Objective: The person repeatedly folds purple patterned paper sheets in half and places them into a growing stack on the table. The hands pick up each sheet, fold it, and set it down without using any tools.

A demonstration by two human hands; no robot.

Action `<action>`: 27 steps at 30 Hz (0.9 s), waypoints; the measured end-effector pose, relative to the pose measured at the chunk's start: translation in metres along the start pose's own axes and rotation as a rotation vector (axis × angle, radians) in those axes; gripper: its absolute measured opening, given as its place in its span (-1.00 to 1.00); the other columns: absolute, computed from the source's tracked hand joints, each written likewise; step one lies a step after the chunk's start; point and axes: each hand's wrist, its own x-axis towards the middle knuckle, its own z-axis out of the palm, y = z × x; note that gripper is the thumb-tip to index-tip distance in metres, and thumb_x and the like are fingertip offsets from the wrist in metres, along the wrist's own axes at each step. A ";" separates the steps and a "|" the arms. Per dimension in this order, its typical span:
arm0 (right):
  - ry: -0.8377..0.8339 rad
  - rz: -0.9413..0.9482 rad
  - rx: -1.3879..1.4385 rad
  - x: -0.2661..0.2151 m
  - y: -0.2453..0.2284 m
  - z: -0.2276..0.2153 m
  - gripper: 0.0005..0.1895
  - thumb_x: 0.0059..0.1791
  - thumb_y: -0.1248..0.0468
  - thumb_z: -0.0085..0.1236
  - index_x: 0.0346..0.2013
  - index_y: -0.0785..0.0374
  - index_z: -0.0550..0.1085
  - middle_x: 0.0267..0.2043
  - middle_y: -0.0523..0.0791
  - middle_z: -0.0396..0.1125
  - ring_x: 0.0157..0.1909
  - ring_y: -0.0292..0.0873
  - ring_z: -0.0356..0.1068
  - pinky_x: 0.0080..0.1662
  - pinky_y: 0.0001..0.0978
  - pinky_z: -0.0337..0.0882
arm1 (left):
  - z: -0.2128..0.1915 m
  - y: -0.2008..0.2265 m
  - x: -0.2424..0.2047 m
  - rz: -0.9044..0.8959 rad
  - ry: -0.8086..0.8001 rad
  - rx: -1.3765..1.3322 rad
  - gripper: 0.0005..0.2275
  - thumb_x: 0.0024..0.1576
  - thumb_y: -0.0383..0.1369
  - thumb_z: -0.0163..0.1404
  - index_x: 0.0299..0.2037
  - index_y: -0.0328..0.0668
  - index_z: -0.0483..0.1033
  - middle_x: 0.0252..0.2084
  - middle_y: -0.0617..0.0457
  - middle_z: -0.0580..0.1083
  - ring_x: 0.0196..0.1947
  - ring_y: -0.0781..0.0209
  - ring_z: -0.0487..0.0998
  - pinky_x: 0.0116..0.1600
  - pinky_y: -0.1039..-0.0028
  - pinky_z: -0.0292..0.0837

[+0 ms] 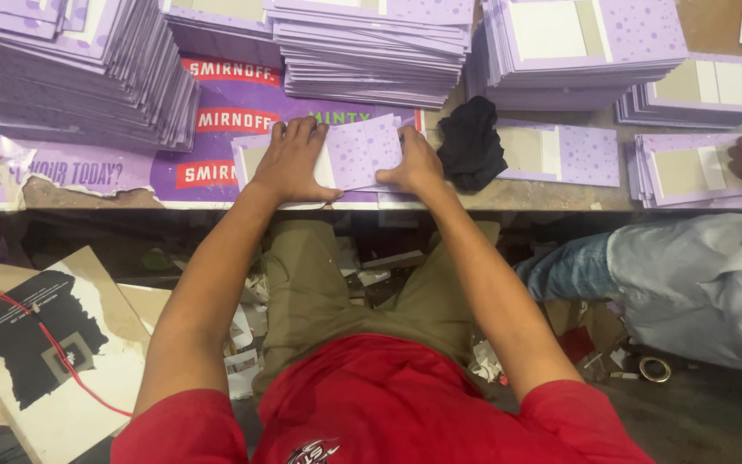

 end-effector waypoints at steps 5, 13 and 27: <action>0.032 0.152 -0.006 -0.007 -0.016 -0.003 -0.24 -0.38 0.00 0.50 0.03 0.17 0.45 -0.02 -0.08 0.49 0.03 -0.06 0.49 0.04 -0.20 0.44 | 0.003 -0.002 -0.001 -0.004 -0.020 0.003 0.10 -0.33 0.19 0.27 0.35 -0.47 0.18 0.37 -0.41 0.16 0.41 -0.30 0.09 0.41 -0.10 -0.12; 0.001 -0.070 0.073 0.005 0.010 0.002 -0.06 -0.45 0.09 0.58 0.12 0.31 0.37 0.04 0.04 0.41 0.10 0.05 0.43 0.10 -0.20 0.41 | 0.009 -0.008 0.000 0.025 0.013 -0.011 0.09 -0.30 0.22 0.26 0.33 -0.51 0.20 0.34 -0.43 0.18 0.40 -0.31 0.10 0.41 -0.07 -0.11; -0.159 -0.242 0.205 0.001 0.032 -0.006 0.09 -0.46 0.06 0.61 0.24 0.37 0.29 0.18 0.10 0.31 0.22 0.10 0.32 0.18 -0.21 0.33 | 0.003 -0.004 -0.002 0.016 0.020 -0.027 0.10 -0.32 0.22 0.27 0.34 -0.50 0.20 0.35 -0.40 0.18 0.39 -0.30 0.09 0.42 -0.07 -0.15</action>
